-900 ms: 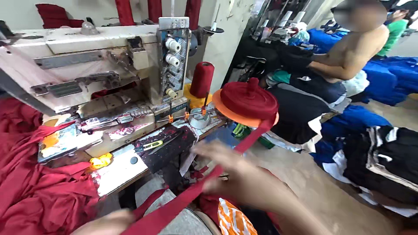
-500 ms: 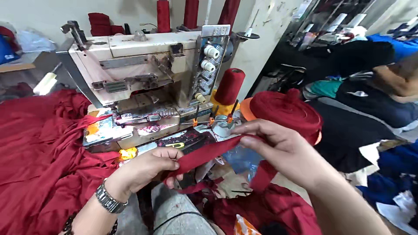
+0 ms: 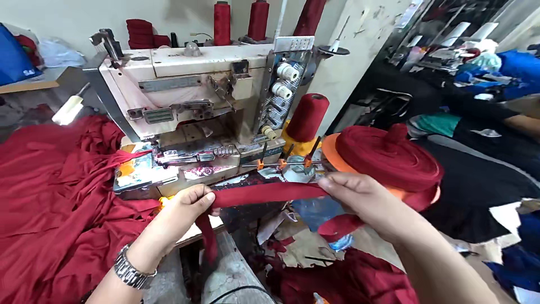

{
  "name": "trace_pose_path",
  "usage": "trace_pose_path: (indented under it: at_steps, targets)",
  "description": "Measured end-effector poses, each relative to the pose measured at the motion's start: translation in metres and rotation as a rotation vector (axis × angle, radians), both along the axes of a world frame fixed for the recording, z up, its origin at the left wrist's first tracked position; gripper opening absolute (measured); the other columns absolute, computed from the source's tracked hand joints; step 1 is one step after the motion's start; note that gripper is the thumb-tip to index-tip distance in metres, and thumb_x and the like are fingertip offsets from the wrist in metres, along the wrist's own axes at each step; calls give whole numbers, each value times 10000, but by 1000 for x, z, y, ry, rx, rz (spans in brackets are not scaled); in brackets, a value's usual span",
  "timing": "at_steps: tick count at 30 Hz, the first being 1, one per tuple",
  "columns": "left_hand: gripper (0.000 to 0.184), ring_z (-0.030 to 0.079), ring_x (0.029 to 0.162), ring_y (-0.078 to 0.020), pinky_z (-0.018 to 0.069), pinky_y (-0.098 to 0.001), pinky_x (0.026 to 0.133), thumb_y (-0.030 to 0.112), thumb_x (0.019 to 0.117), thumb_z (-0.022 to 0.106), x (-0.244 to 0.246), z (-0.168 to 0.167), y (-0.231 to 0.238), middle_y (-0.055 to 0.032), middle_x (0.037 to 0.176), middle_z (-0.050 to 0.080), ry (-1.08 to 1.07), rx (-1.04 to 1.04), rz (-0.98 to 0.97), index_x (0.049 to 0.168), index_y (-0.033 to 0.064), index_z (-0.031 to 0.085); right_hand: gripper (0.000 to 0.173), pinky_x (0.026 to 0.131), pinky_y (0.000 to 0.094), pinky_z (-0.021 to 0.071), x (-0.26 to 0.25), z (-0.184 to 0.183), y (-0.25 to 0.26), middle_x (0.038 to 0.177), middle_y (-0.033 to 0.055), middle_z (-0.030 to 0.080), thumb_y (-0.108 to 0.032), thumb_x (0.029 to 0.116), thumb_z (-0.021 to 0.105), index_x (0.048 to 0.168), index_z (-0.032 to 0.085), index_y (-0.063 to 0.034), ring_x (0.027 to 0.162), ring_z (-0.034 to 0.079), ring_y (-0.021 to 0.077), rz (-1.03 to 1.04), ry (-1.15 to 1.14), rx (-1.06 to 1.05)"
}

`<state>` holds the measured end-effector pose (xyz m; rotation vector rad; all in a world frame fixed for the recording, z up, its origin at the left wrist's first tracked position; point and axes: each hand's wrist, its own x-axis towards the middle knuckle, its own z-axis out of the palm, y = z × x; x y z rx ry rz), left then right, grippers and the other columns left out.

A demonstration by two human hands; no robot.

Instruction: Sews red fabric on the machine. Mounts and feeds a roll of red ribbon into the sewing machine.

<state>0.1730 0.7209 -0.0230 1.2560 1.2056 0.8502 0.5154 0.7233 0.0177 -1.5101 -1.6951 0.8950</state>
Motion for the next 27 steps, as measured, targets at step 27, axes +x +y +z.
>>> trace_pose_path:
  at_steps: [27]
  targets:
    - [240, 396, 497, 35, 327, -126, 466, 115, 1052, 467, -60, -19, -6, 98, 661, 526, -175, -36, 129, 866, 156, 614, 158, 579, 146, 414, -68, -54, 52, 732, -160, 610, -268, 950, 637, 812, 687, -210, 639, 522, -76, 220, -33, -113]
